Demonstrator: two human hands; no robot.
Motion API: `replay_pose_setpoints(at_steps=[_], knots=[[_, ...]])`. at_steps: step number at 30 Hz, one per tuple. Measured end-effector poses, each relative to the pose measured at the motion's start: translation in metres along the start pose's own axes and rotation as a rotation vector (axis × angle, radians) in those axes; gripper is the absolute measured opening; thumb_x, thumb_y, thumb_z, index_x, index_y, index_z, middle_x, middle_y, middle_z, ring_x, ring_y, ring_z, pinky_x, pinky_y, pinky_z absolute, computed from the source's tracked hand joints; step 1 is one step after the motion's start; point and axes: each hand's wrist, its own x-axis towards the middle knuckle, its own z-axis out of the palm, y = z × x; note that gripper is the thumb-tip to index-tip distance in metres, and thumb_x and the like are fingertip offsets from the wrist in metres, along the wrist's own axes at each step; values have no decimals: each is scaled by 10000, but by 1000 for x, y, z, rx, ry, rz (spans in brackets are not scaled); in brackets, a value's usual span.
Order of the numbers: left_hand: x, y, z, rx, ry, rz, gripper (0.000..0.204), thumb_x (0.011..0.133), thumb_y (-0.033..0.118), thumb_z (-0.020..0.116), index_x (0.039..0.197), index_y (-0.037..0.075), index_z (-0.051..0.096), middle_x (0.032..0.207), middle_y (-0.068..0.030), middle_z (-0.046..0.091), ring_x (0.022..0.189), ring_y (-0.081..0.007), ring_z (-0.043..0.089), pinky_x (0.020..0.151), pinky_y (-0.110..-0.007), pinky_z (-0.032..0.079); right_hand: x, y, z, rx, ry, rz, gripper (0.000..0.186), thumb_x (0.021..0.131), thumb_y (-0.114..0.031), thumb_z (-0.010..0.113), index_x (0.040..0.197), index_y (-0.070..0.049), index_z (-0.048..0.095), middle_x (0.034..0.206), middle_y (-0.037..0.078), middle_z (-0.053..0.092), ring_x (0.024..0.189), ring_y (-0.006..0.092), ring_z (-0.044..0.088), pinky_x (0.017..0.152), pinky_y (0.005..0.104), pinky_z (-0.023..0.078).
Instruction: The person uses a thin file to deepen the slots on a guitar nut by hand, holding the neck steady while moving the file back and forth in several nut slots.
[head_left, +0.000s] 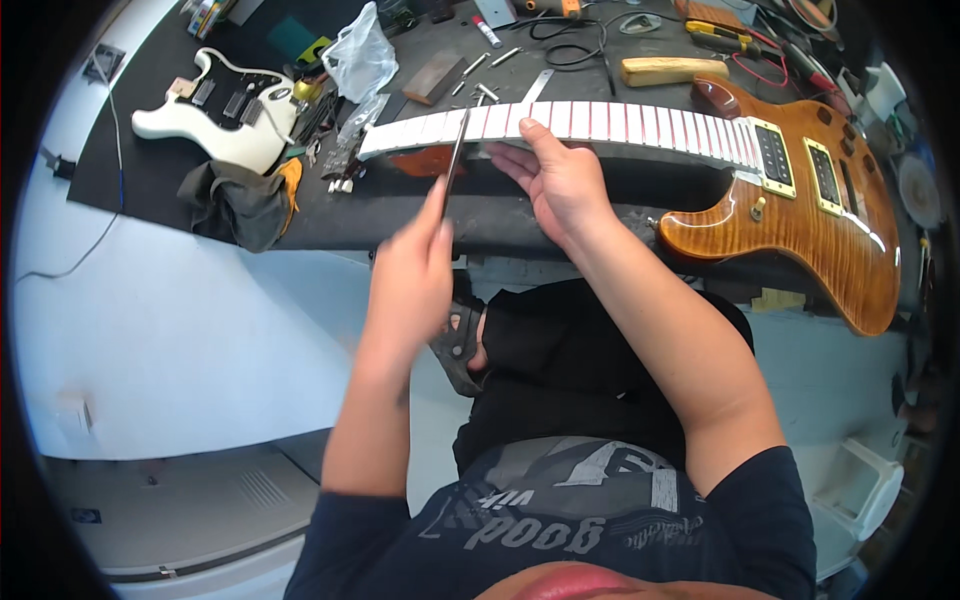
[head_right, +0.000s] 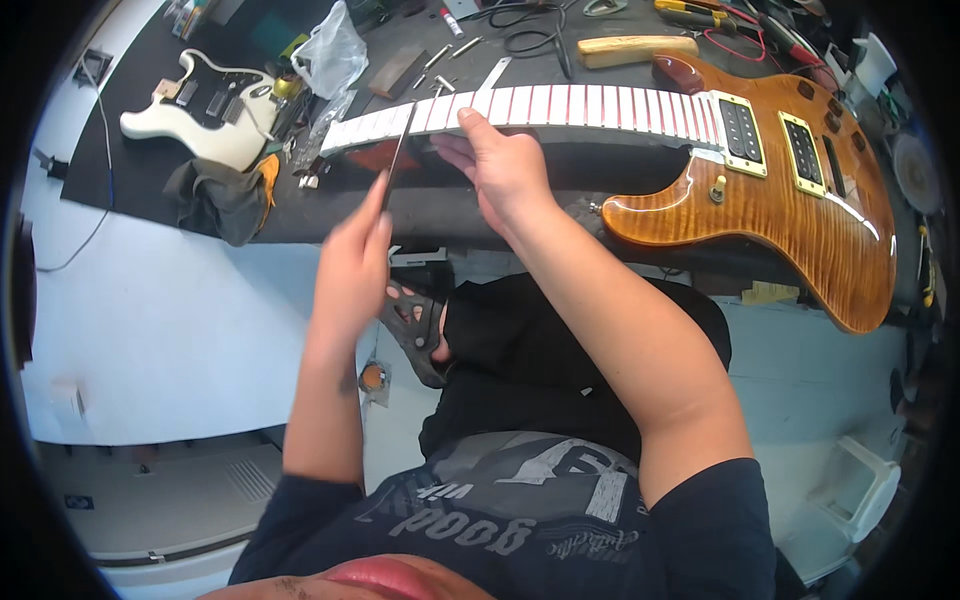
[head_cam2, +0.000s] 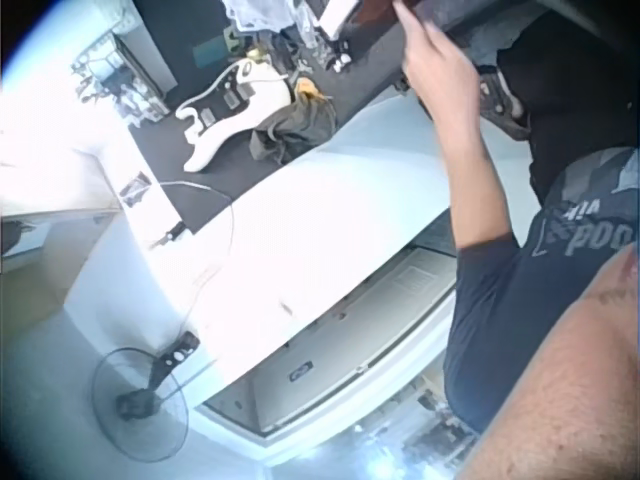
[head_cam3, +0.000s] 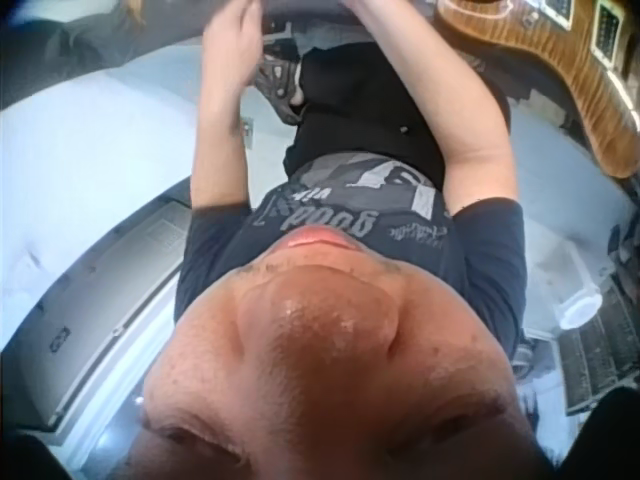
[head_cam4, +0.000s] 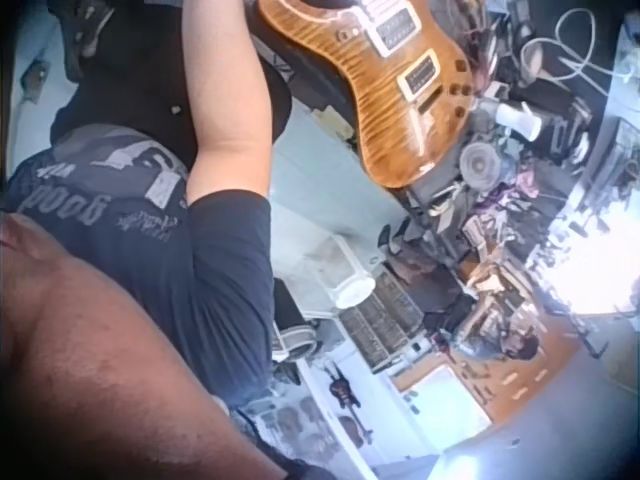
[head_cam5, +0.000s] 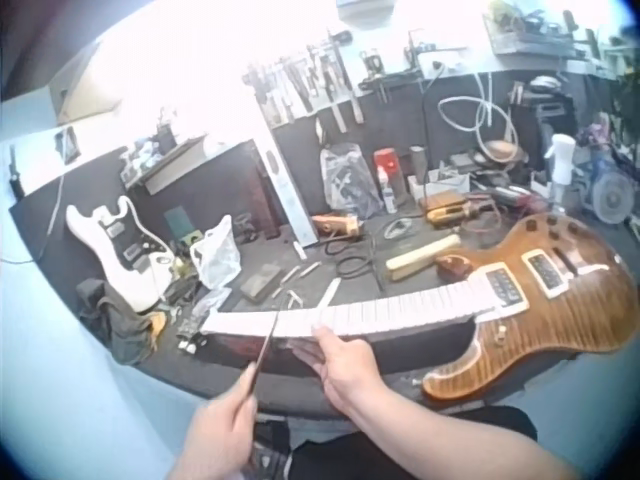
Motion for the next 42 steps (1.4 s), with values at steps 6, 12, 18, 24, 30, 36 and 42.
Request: replay_pose_setpoints(at_steps=[6, 12, 18, 24, 30, 36, 42], knots=[[38, 19, -10, 121, -15, -42, 469, 1108, 180, 540, 1553, 49, 610, 1078, -298, 770, 1041, -491, 741, 953, -471, 571, -1, -2, 13, -1, -84, 3, 402, 1123, -206, 663, 1368, 113, 634, 1314, 209, 738, 1209, 346, 732, 1149, 503, 559], [69, -8, -10, 92, -33, -43, 508, 1121, 186, 546, 1613, 62, 570, 898, -96, 699, 760, -181, 637, 728, -359, 549, -5, 0, 17, 26, -57, 41, 405, 1119, -213, 673, 1377, 96, 630, 1341, 206, 728, 1261, 360, 708, 1174, 518, 539], [-72, 14, -29, -110, -50, -300, 495, 1121, 86, 571, 1616, 98, 582, 743, -70, 601, 659, -78, 541, 656, -285, 497, -2, 2, 10, 24, -59, 27, 392, 1116, -214, 680, 1369, 83, 637, 1323, 218, 728, 1235, 358, 722, 1168, 516, 546], [-72, 1, -37, -384, 42, -301, 461, 1125, 94, 574, 1583, 73, 620, 734, -15, 594, 677, -56, 513, 661, -260, 465, -5, 0, 15, -20, -24, 46, 404, 1126, -203, 657, 1384, 104, 604, 1337, 216, 714, 1236, 363, 722, 1175, 532, 540], [-51, -6, -32, -318, 29, -225, 465, 1135, 79, 533, 1592, 38, 606, 803, 25, 585, 683, -33, 503, 598, -219, 411, -6, -3, 14, -7, -11, 48, 397, 1117, -199, 671, 1376, 96, 615, 1331, 210, 720, 1250, 367, 720, 1184, 535, 526], [-19, -14, -24, -527, -59, -235, 473, 1116, 113, 572, 1578, 22, 615, 767, 31, 562, 649, -48, 497, 581, -252, 417, -5, 0, 12, -68, -43, 34, 362, 1068, -143, 729, 1348, 72, 648, 1315, 184, 735, 1255, 362, 720, 1180, 532, 519], [65, -2, -21, -466, -103, -249, 427, 1084, 181, 603, 1464, -1, 677, 872, -144, 734, 756, -182, 669, 747, -364, 543, -4, 1, 18, -53, -46, 49, 347, 1056, -118, 737, 1350, 47, 658, 1330, 167, 734, 1266, 360, 712, 1173, 535, 522]])
